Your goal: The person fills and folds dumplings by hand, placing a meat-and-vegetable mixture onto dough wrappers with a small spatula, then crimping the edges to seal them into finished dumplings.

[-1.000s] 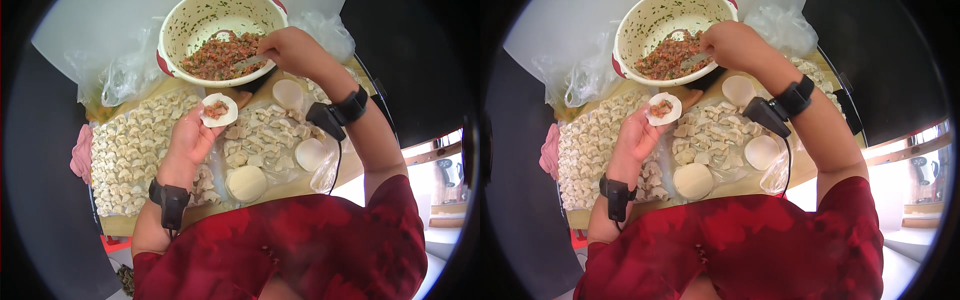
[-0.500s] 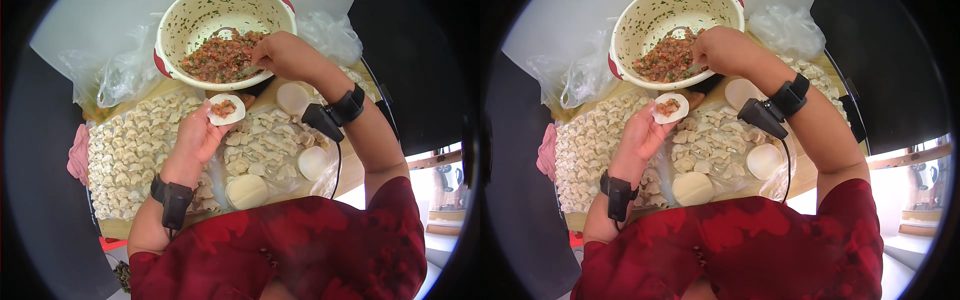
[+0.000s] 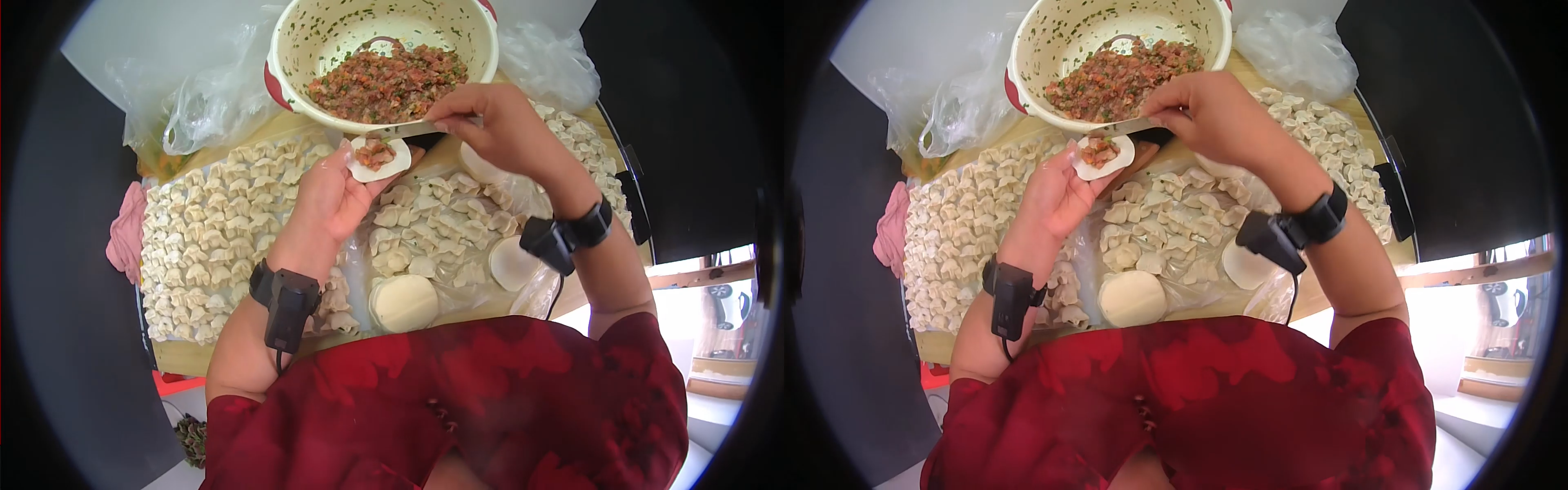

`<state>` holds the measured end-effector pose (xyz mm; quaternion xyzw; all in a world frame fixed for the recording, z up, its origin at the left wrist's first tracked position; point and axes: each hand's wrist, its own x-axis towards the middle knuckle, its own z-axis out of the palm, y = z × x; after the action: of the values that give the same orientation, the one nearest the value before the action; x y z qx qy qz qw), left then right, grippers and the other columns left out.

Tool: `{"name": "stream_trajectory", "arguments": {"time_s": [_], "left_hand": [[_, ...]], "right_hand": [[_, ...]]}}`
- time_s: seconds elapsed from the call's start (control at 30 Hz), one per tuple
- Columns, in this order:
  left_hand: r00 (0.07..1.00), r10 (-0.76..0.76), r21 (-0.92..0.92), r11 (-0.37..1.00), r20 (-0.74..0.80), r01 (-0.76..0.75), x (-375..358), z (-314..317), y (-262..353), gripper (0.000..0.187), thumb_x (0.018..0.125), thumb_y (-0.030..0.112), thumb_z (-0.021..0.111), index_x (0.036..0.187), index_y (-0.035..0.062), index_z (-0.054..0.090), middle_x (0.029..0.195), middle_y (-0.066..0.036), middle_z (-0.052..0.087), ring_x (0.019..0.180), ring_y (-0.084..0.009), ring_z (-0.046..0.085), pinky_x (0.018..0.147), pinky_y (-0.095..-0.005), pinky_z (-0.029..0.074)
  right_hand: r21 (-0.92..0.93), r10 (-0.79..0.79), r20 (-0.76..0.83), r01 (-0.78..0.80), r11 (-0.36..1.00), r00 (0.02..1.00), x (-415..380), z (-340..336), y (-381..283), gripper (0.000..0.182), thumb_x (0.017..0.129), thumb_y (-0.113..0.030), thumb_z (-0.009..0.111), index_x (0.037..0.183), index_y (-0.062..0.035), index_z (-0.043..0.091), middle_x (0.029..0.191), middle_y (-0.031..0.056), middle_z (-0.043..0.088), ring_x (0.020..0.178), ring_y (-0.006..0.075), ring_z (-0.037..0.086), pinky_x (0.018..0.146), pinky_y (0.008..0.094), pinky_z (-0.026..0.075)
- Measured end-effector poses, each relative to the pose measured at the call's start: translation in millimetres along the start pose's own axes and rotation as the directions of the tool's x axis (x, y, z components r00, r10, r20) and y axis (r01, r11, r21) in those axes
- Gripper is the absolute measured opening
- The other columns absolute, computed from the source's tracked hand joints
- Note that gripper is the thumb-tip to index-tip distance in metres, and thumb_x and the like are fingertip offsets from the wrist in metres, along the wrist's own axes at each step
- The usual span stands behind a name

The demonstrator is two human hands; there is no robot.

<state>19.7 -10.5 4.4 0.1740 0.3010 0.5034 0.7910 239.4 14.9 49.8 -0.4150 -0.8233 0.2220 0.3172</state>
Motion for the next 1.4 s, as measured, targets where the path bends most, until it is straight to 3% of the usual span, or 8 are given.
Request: {"name": "stream_trajectory", "arguments": {"time_s": [0.1,0.47,0.57,0.63,0.73,0.93,1.13,1.4], "left_hand": [[0.999,0.002,-0.013,1.0,-0.034,-0.002,-2.7,-0.1,0.6,0.039,0.103,0.014,0.028,0.133,-0.011,0.03,0.136,-0.025,0.043,0.125,-0.036,0.047,0.108,-0.0473,0.041],[0.999,-0.003,0.024,1.0,-0.041,0.004,-14.3,-19.9,0.3,0.04,0.103,0.017,0.03,0.132,-0.0099,0.035,0.133,-0.024,0.047,0.122,-0.0342,0.05,0.105,-0.0457,0.045],[1.0,0.002,0.033,0.999,0.003,-0.002,-17.8,-21.3,3.8,0.04,0.103,0.019,0.032,0.132,-0.0088,0.036,0.131,-0.024,0.049,0.12,-0.0337,0.053,0.103,-0.0449,0.046],[1.0,0.005,0.039,0.999,0.017,-0.005,-23.0,-22.4,2.9,0.04,0.103,0.019,0.033,0.132,-0.0081,0.037,0.13,-0.023,0.05,0.119,-0.0335,0.054,0.102,-0.0445,0.047],[0.996,-0.025,0.084,0.996,0.087,0.018,-27.0,-15.5,4.2,0.04,0.103,0.02,0.033,0.131,-0.0069,0.038,0.129,-0.022,0.051,0.117,-0.0324,0.055,0.1,-0.0437,0.049],[0.961,-0.109,0.093,0.992,0.253,0.088,-46.6,-2.1,2.5,0.041,0.103,0.024,0.033,0.13,-0.0053,0.039,0.127,-0.018,0.054,0.114,-0.0283,0.058,0.099,-0.0419,0.05],[0.95,-0.03,0.295,0.953,0.311,-0.066,-61.7,7.3,-10.7,0.047,0.1,0.034,0.046,0.127,-0.0051,0.048,0.12,-0.013,0.058,0.107,-0.0203,0.061,0.094,-0.0344,0.052],[0.967,0.034,0.54,0.825,0.252,-0.169,-59.0,8.3,-19.3,0.033,0.097,0.021,0.055,0.123,0.0007,0.058,0.107,-0.007,0.065,0.096,-0.0162,0.064,0.085,-0.0301,0.052]], "right_hand": [[-0.306,-0.219,-0.059,0.191,0.933,0.974,-20.4,14.8,0.1,0.025,0.076,-0.001,0.064,0.1,-0.0074,0.068,0.086,0.0093,0.062,0.081,0.0292,0.061,0.068,0.0374,0.05],[-0.396,-0.356,-0.138,0.278,0.875,0.924,-57.3,31.5,-10.9,0.045,0.068,0.007,0.063,0.11,-0.0099,0.066,0.094,0.0049,0.062,0.087,0.0264,0.058,0.073,0.0369,0.05],[-0.351,-0.348,-0.136,0.284,0.892,0.927,-60.5,34.3,-13.3,0.04,0.073,0.008,0.061,0.109,-0.0092,0.065,0.094,0.0062,0.062,0.08,0.0272,0.058,0.068,0.0356,0.05],[-0.078,-0.112,-0.319,0.092,0.993,0.941,-66.4,35.5,-20.2,0.034,0.077,0.004,0.065,0.107,-0.01,0.064,0.09,0.0047,0.06,0.068,0.0216,0.055,0.06,0.031,0.047],[0.188,0.171,-0.171,-0.139,0.972,0.97,-68.1,33.6,-51.0,0.029,0.076,-0.001,0.071,0.103,-0.0113,0.064,0.083,0.0016,0.055,0.062,0.0144,0.05,0.053,0.0262,0.042],[0.217,0.014,-0.288,0.051,0.975,0.957,-65.3,62.5,-43.5,0.016,0.075,-0.005,0.075,0.088,-0.0085,0.066,0.079,0.0002,0.051,0.063,0.0098,0.046,0.054,0.024,0.038],[0.565,0.223,-0.26,-0.04,0.824,0.94,-56.9,62.1,-53.8,0.012,0.08,-0.01,0.073,0.085,-0.0004,0.066,0.083,0.0017,0.059,0.071,0.0071,0.054,0.062,0.0245,0.045],[0.606,0.294,-0.324,-0.041,0.795,0.899,-55.1,71.4,-49.8,0.023,0.08,-0.014,0.074,0.097,-0.001,0.065,0.089,0.0033,0.062,0.078,0.0086,0.059,0.069,0.0248,0.048]]}}
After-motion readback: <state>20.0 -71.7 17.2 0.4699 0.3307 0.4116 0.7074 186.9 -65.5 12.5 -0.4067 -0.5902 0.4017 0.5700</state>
